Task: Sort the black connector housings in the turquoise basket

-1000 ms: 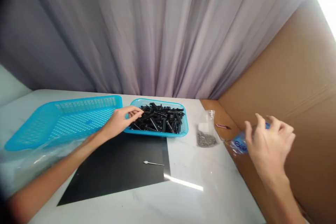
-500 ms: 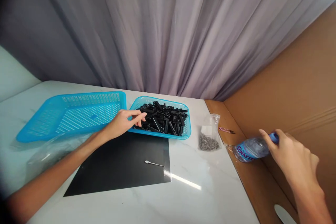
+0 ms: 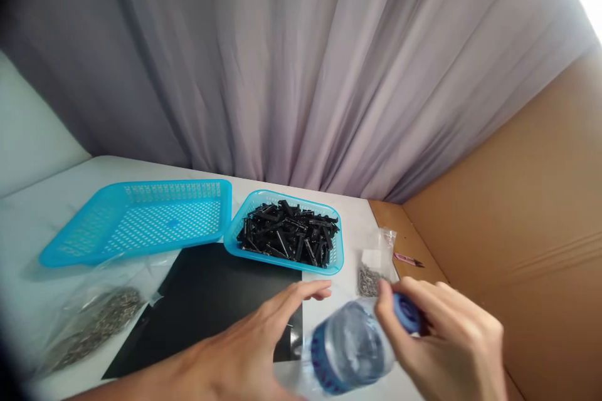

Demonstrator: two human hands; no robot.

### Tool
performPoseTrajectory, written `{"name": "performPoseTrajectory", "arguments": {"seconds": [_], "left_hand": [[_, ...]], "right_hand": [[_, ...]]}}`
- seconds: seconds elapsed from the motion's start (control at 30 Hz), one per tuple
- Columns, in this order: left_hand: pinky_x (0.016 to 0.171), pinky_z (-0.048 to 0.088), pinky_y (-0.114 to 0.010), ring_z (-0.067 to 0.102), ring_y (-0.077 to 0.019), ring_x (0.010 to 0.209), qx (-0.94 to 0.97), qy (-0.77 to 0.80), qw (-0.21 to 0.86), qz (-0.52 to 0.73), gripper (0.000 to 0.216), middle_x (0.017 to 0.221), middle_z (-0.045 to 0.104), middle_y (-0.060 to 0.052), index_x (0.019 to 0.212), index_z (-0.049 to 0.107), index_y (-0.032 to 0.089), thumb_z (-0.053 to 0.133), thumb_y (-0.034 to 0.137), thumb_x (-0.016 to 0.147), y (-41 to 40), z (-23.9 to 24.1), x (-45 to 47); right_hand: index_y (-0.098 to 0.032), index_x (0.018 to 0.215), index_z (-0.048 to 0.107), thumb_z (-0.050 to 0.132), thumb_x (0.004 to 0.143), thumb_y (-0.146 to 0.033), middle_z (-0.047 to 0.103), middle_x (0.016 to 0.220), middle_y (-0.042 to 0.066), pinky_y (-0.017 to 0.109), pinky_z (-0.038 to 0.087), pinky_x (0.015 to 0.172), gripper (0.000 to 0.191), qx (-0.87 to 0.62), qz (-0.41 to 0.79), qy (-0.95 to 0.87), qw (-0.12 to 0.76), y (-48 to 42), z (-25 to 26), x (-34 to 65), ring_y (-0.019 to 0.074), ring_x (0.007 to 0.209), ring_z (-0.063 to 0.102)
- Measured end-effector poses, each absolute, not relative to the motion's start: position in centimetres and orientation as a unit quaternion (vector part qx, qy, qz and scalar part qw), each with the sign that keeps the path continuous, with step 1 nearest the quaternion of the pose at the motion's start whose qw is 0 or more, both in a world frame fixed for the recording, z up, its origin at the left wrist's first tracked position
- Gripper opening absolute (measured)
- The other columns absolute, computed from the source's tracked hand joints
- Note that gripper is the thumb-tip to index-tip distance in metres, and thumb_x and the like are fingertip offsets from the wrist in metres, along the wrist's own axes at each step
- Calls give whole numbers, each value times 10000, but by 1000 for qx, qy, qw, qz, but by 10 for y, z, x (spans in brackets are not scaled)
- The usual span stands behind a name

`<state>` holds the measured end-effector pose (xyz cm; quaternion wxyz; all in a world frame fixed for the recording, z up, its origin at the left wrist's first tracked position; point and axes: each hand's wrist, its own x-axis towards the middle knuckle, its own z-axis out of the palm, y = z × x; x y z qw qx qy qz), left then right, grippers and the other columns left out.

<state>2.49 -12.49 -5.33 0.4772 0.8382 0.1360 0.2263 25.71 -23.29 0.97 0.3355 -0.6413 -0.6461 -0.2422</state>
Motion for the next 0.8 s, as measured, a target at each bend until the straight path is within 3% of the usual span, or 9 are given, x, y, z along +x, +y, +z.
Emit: {"name": "performPoseTrajectory", "arguments": {"seconds": [0.1, 0.23, 0.3, 0.37, 0.43, 0.5, 0.6, 0.8], "left_hand": [[1109, 508, -458, 601, -315, 1293, 824, 143, 466, 288, 912, 1459, 576, -94, 1471, 433, 315, 878, 411, 681, -136, -57, 27], [883, 618, -396, 722, -259, 993, 808, 204, 386, 396, 679, 1142, 711, -42, 1271, 521, 308, 841, 368, 676, -126, -70, 28], [854, 620, -440, 723, -290, 980, 837, 224, 319, 384, 649, 1106, 713, -67, 1239, 518, 273, 812, 351, 666, -114, -74, 26], [852, 609, -503, 709, -343, 1018, 874, 236, 253, 341, 620, 1108, 710, -108, 1209, 528, 236, 786, 335, 655, -103, -76, 24], [840, 598, -540, 699, -379, 1035, 900, 244, 210, 294, 618, 1123, 706, -141, 1208, 538, 207, 763, 329, 646, -94, -75, 21], [831, 589, -545, 696, -391, 1031, 913, 251, 192, 259, 636, 1139, 703, -162, 1227, 545, 186, 745, 338, 642, -89, -72, 17], [786, 578, -488, 699, -363, 974, 920, 245, 207, 227, 606, 1100, 706, -150, 1195, 567, 180, 735, 356, 639, -84, -64, 9], [600, 480, -287, 616, -185, 678, 895, 141, 411, 99, 482, 812, 677, 6, 914, 613, 207, 854, 446, 572, -58, -48, -5]], "right_hand": [[-254, 621, 591, 606, 954, -382, 499, 501, -3, 313, 345, 470, 358, -600, -239, -671, 364, -207, 16, 202, 136, 425, 394], [-236, 549, 464, 511, 1020, -439, 446, 444, -2, 321, 247, 460, 514, -595, -277, -687, 313, -184, 16, 179, 138, 383, 376], [-229, 543, 458, 431, 1058, -471, 461, 438, 14, 334, 158, 463, 569, -582, -302, -706, 266, -176, 10, 185, 144, 369, 358], [-230, 617, 564, 315, 1099, -426, 486, 452, 25, 355, 81, 493, 576, -549, -323, -737, 227, -168, 1, 193, 156, 369, 339], [-225, 687, 619, 265, 1115, -355, 482, 455, 19, 361, 67, 515, 570, -529, -306, -765, 202, -161, -8, 200, 154, 376, 333], [-202, 624, 556, 300, 1117, -311, 460, 451, 8, 345, 117, 517, 566, -532, -253, -781, 208, -156, -17, 201, 134, 388, 342], [-194, 564, 425, 302, 1112, -229, 440, 479, 0, 316, 214, 541, 563, -523, -198, -779, 283, -152, -29, 197, 117, 435, 356], [-203, 620, 436, 252, 1099, -171, 433, 545, 0, 314, 253, 564, 514, -442, -180, -809, 343, -158, -36, 184, 139, 521, 319]]}}
